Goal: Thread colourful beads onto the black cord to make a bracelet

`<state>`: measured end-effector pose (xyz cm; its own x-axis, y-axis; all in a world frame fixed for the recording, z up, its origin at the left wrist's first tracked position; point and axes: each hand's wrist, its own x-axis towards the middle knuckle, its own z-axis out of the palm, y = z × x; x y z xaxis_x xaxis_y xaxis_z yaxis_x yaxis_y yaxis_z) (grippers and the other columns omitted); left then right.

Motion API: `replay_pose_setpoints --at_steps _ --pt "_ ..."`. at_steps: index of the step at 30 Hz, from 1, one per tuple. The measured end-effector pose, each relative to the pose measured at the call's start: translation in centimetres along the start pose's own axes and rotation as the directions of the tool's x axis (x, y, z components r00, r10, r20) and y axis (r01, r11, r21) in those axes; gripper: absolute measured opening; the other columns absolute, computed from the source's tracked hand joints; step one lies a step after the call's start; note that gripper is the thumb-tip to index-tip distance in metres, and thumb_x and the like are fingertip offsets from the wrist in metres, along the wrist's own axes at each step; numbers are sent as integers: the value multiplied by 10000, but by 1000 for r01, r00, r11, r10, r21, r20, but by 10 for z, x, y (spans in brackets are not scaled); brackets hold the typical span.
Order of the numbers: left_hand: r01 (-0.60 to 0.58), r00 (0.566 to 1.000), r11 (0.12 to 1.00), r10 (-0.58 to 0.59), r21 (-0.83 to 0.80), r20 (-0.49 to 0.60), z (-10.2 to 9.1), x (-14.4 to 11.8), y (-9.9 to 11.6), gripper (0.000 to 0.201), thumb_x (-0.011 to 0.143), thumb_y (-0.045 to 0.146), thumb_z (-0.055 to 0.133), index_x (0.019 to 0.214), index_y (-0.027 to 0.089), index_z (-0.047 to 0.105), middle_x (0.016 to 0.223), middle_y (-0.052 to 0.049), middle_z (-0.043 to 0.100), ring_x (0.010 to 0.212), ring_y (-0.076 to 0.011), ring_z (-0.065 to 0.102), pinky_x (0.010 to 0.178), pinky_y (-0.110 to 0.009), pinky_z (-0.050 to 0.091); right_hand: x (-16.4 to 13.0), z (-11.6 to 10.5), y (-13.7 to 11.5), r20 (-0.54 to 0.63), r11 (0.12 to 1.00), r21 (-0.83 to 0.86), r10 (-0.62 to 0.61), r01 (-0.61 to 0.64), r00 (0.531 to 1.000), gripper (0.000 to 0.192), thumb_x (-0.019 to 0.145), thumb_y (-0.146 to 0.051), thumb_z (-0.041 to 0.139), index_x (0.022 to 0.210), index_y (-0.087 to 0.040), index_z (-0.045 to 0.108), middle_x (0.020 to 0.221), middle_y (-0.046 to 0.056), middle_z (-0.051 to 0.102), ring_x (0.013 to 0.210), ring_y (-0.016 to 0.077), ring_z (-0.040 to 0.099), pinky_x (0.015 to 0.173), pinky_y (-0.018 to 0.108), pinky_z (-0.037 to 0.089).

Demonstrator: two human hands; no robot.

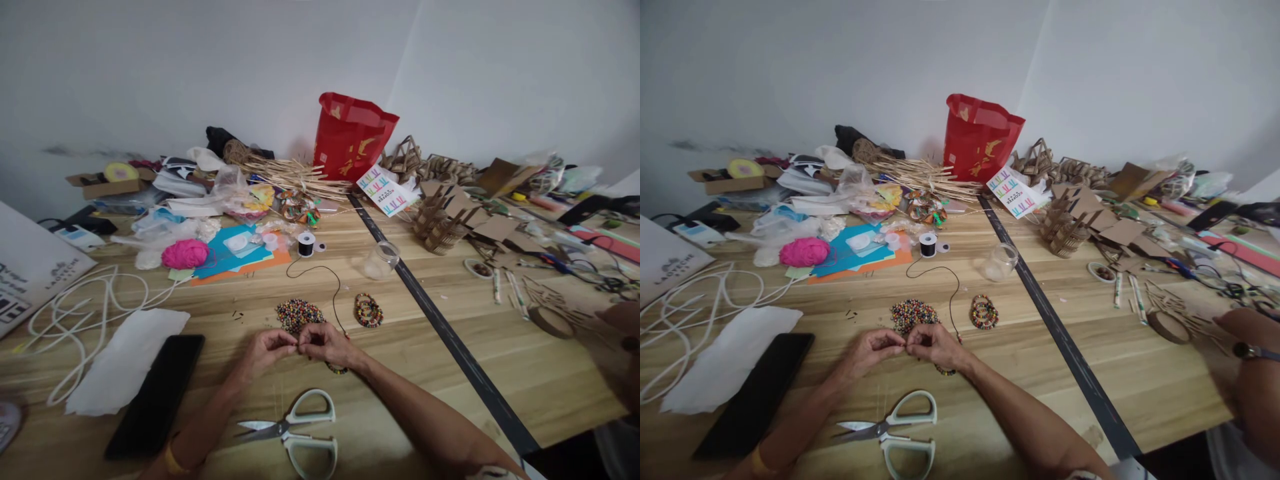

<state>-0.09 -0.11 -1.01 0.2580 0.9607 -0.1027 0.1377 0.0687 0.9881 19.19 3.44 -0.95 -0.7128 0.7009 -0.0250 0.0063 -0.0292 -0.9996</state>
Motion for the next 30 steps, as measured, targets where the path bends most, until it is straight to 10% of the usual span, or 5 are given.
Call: replay_pose_setpoints --at_steps 30 --pt "-6 1000 997 5 -73 -13 1 1 -4 135 652 246 715 729 142 677 709 -20 697 687 -160 623 676 -261 483 0 -1 -1 12 1000 -17 -13 13 1000 328 749 -447 675 711 -138 572 614 -29 508 528 67 404 504 187 312"
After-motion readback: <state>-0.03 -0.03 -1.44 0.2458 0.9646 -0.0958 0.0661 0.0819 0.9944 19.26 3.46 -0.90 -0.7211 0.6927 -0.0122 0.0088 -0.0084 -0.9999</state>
